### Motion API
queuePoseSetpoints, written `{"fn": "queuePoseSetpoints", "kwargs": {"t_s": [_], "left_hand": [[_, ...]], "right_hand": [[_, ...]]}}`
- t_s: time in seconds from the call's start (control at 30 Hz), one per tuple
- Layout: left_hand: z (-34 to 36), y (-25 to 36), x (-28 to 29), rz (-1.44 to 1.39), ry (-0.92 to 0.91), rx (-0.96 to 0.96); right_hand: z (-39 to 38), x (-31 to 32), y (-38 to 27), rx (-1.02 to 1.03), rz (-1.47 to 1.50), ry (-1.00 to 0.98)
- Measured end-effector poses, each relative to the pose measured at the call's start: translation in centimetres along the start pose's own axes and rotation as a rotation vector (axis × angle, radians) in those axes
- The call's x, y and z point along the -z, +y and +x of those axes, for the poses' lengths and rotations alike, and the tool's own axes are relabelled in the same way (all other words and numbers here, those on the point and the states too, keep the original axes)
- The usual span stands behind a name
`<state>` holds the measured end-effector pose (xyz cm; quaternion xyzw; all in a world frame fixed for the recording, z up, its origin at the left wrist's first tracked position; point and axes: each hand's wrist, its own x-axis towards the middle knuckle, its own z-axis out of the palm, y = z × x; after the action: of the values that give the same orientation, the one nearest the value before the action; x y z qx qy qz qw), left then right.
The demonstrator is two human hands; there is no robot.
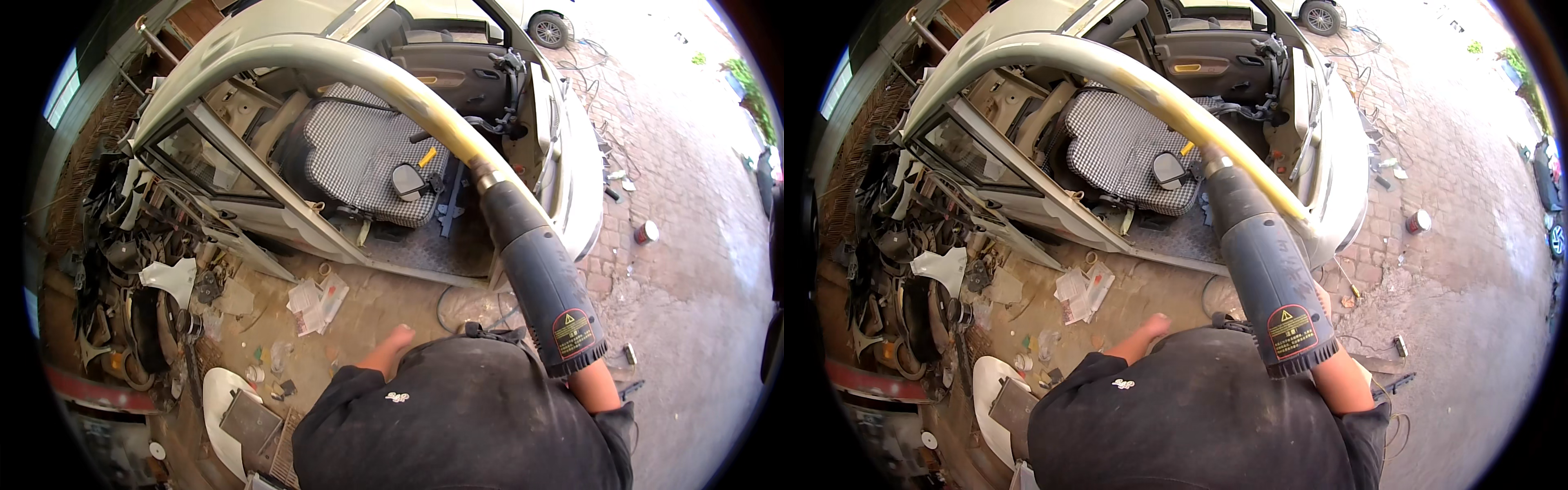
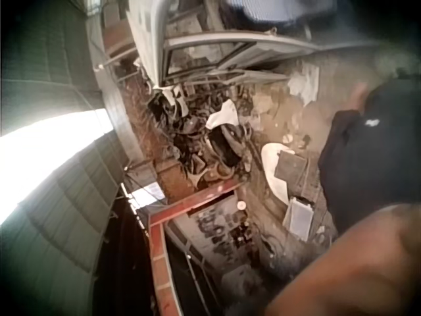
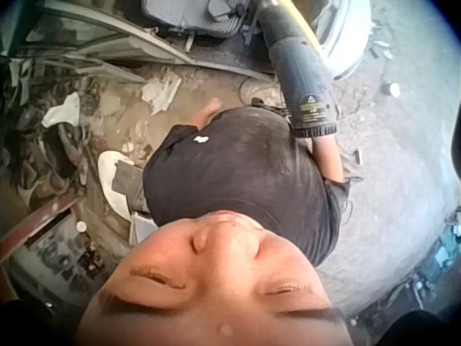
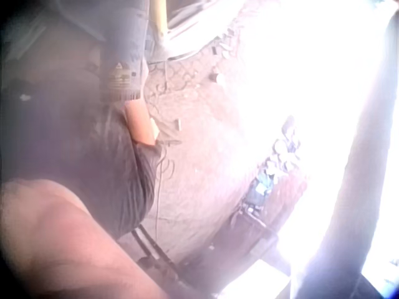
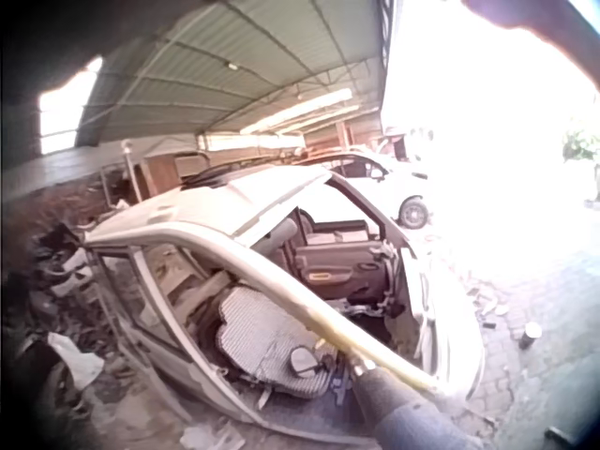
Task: The person applies a yellow substance to a white car door frame using a plastic spreader and smooths it with a green sanding block. They then use a heat gun to apply heat to the treated area of the door frame.
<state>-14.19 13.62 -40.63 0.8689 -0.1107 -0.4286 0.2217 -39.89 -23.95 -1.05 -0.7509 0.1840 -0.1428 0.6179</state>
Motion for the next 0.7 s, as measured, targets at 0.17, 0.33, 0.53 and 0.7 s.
{"fn": "queuePoseSetpoints", "kwargs": {"t_s": [0.17, 0.33, 0.53, 0.7], "left_hand": [[1.8, 8.0, 1.0, -0.32, 0.005, -0.212], [0.9, 17.3, 6.0, -0.428, 0.044, -0.36], [-3.4, 26.9, 12.9, -0.423, 0.376, -0.661], [-6.9, 32.9, 18.1, -0.644, 0.455, -0.933]], "right_hand": [[-0.4, -0.6, -0.2, -0.039, -0.009, -0.005], [-1.0, -1.0, 0.2, -0.084, -0.012, 0.002], [-1.1, -1.0, 1.0, -0.1, -0.005, -0.017], [-0.1, -1.2, 2.2, -0.084, 0.01, -0.057]]}}
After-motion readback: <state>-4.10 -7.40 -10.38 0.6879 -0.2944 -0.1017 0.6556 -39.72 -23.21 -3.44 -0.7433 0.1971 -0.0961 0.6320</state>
